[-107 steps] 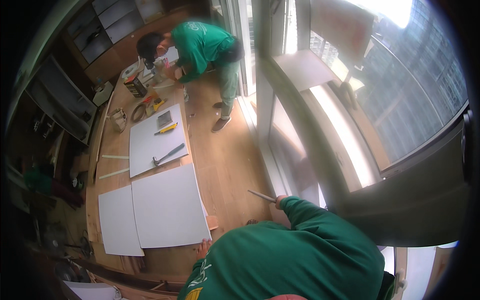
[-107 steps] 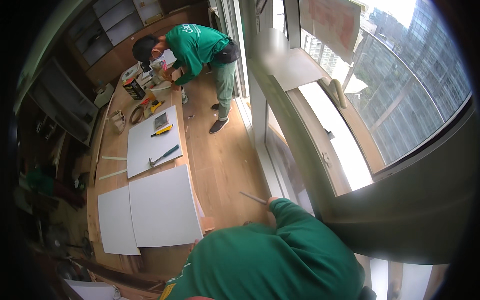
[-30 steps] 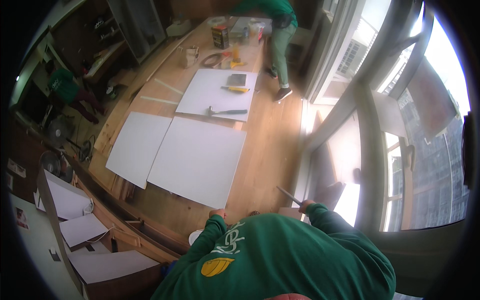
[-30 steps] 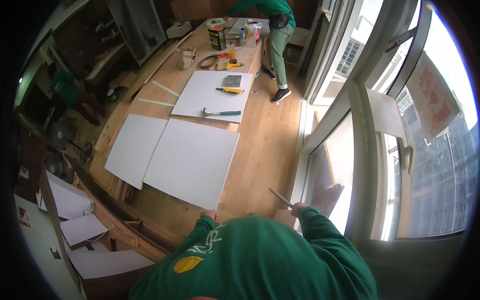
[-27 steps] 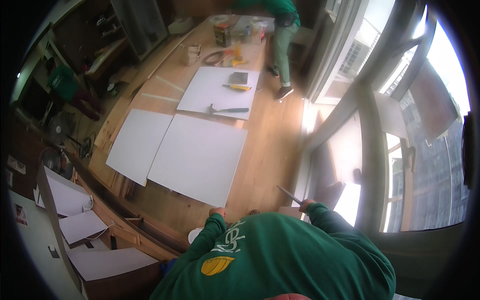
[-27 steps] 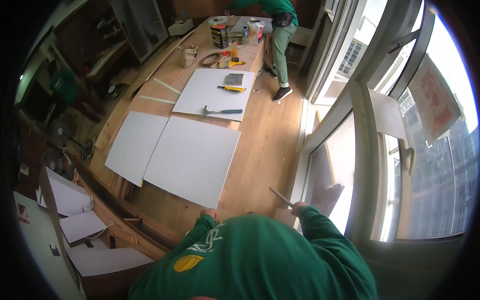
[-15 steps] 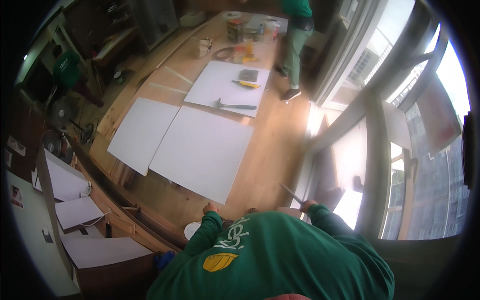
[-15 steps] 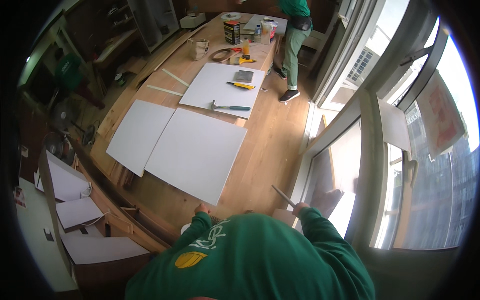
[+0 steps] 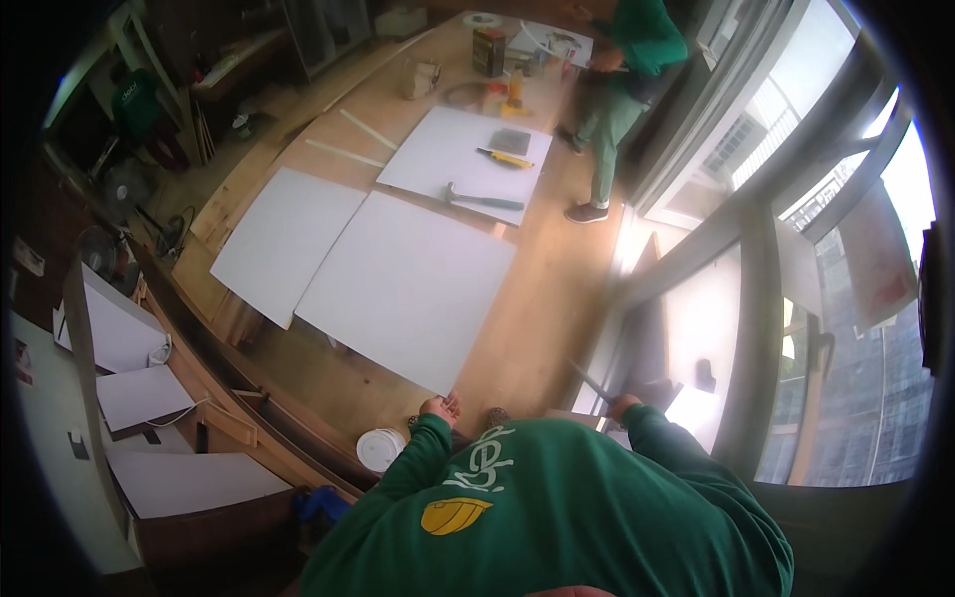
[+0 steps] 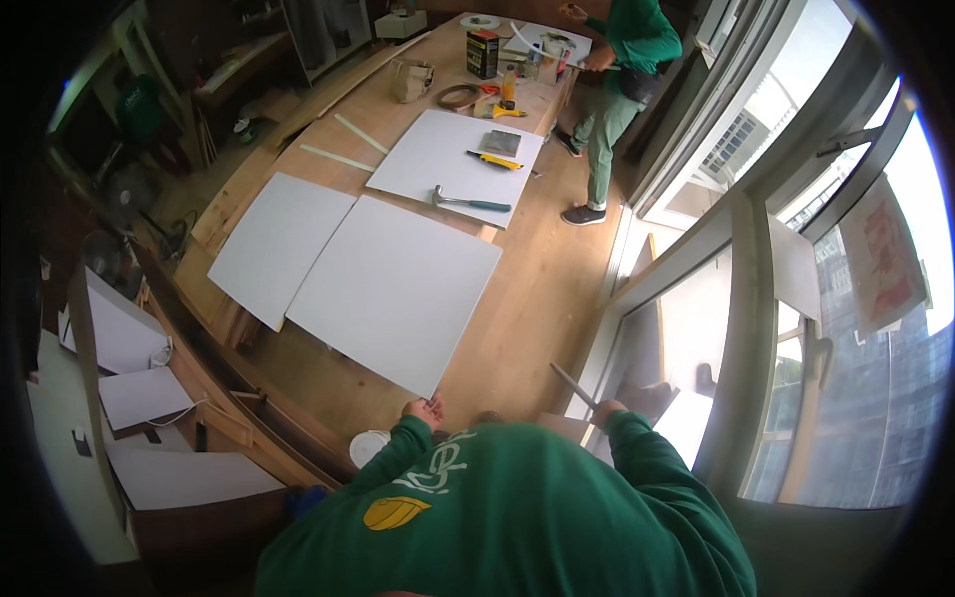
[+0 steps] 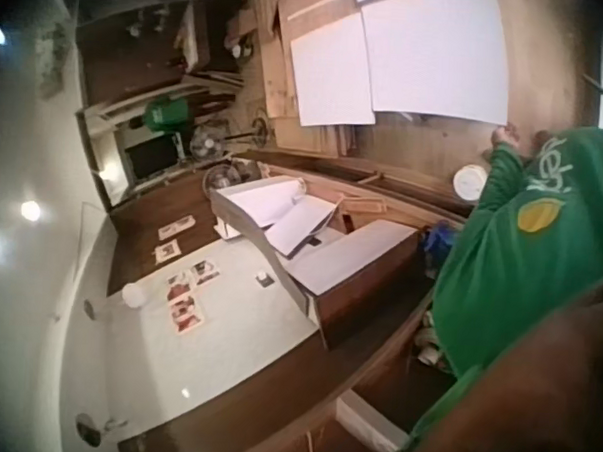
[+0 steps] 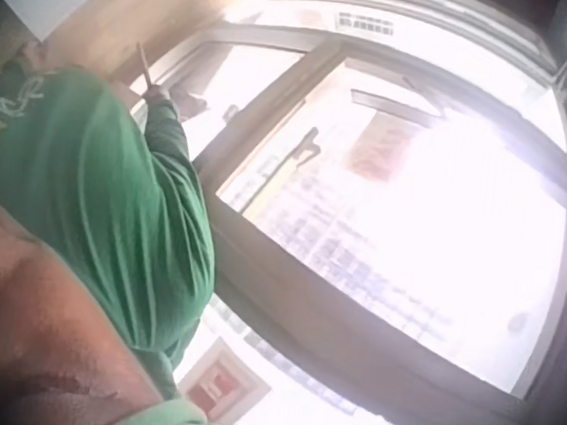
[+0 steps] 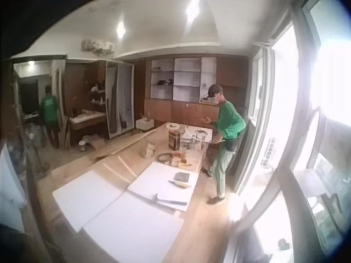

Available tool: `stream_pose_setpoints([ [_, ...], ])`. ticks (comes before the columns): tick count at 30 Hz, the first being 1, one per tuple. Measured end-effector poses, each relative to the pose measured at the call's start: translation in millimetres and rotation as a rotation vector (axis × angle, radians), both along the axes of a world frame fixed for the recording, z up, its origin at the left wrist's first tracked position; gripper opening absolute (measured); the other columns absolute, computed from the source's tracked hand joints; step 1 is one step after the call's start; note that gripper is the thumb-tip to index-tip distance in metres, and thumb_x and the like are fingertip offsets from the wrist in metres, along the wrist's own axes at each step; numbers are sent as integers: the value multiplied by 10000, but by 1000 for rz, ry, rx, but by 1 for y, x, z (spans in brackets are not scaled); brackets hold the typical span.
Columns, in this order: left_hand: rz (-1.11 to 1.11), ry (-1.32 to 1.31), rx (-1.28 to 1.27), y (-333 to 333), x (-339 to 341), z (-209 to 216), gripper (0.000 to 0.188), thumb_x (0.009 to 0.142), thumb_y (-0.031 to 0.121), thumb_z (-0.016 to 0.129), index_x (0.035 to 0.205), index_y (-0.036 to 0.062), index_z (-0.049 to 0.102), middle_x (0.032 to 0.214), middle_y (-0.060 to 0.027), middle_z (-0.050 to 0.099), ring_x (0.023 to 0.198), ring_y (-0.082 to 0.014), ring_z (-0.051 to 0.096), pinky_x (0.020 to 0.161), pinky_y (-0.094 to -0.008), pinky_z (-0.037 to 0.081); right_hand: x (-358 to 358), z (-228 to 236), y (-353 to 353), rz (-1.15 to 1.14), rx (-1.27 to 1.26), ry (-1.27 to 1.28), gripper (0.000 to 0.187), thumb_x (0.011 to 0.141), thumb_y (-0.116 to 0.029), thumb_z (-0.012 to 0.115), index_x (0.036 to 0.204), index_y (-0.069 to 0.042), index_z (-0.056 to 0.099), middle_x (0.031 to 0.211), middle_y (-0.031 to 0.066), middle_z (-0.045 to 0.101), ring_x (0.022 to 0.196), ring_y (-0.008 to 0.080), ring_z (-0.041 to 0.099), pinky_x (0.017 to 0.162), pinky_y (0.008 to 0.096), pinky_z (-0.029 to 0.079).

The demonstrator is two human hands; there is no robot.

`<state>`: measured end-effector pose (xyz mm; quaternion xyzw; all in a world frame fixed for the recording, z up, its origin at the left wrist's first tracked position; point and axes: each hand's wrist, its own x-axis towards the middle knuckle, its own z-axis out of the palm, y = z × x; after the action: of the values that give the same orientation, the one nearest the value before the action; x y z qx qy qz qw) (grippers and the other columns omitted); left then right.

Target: The person cleans the edges of white panels with a tool, sands the edges with a sanding block, and then stacks the panels on a table.

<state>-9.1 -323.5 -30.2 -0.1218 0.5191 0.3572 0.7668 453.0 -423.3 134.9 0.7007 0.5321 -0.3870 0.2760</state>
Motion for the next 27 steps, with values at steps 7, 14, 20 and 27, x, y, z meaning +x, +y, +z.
stream_pose_setpoints([
  [7,-27,104,-81,2,-14,-16,201,1004,229,471,892,109,586,816,-33,635,728,-210,615,656,-382,472,-15,4,13,121,20,61,307,938,-268,580,1151,-102,726,1139,143,701,1097,308,671,925,428,558],
  [14,-190,362,-71,6,15,5,217,952,270,504,782,139,531,605,-17,532,570,-198,584,508,-362,431,-2,-20,1,264,44,25,379,927,-288,528,1142,-39,716,1132,169,708,1077,321,674,918,432,543],
  [20,-255,439,-30,4,10,9,175,896,185,459,781,83,544,647,-79,566,538,-244,624,414,-378,431,-13,3,9,-72,21,36,420,910,-340,541,1149,-43,717,1141,170,708,1088,327,669,936,439,533],
  [27,-152,367,-80,8,26,5,157,900,160,444,796,92,540,649,-67,570,539,-238,621,420,-359,430,17,-21,-6,-72,172,13,369,846,-355,695,1045,-46,732,858,163,725,719,288,718,697,432,586],
])
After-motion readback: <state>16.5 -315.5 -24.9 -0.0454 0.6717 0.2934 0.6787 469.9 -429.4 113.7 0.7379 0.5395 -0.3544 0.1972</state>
